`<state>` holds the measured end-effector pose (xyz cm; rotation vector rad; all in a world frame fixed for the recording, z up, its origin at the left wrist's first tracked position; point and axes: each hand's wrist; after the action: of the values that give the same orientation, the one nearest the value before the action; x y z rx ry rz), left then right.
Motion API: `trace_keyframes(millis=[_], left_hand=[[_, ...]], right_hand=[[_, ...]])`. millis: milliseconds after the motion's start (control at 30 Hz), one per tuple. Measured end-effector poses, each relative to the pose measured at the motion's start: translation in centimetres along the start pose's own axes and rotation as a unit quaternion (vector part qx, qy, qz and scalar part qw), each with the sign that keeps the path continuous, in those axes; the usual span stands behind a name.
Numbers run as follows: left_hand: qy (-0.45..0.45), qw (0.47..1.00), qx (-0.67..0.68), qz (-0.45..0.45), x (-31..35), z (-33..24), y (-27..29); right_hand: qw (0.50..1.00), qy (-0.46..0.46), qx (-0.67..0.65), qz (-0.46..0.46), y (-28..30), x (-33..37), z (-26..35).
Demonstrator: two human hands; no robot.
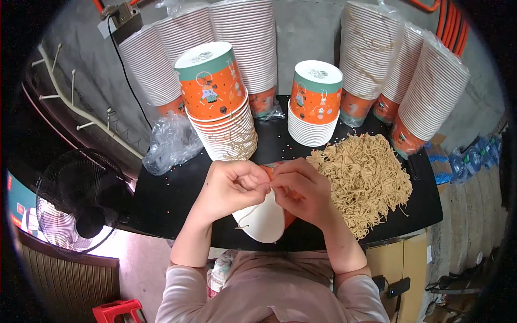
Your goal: Attaching plastic wire handles to paper food cups by threading them through pre-punched holes.
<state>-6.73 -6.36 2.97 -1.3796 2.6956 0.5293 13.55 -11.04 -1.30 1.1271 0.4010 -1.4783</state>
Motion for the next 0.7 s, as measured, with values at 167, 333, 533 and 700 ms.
trace_keyframes(millis=[167, 333, 533, 700], left_hand=[[-0.059, 0.995, -0.081, 0.009, -0.2, -0.2, 0.3], [-0.048, 0.998, -0.027, 0.021, -0.5, 0.4, 0.4], [-0.007, 0.998, 0.055, -0.030, -0.2, 1.1, -0.6], [0.012, 0.989, 0.145, -0.027, -0.3, 1.8, -0.6]], right_hand=[[0.999, -0.010, -0.025, 0.028, 0.4, -0.2, 0.2], [0.999, -0.021, -0.038, 0.019, 0.2, -0.2, 0.0], [0.997, -0.037, -0.061, -0.006, -0.2, -0.2, -0.2], [0.997, -0.030, -0.069, -0.011, -0.3, -0.3, -0.4]])
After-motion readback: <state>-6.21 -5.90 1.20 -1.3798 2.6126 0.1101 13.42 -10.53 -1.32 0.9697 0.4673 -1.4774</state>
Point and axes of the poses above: each hand's wrist, its own x-axis away from the middle knuckle, its own y-axis out of the back of the hand, z = x × y, and after that the axes turned 1 degree about -x, right-handed
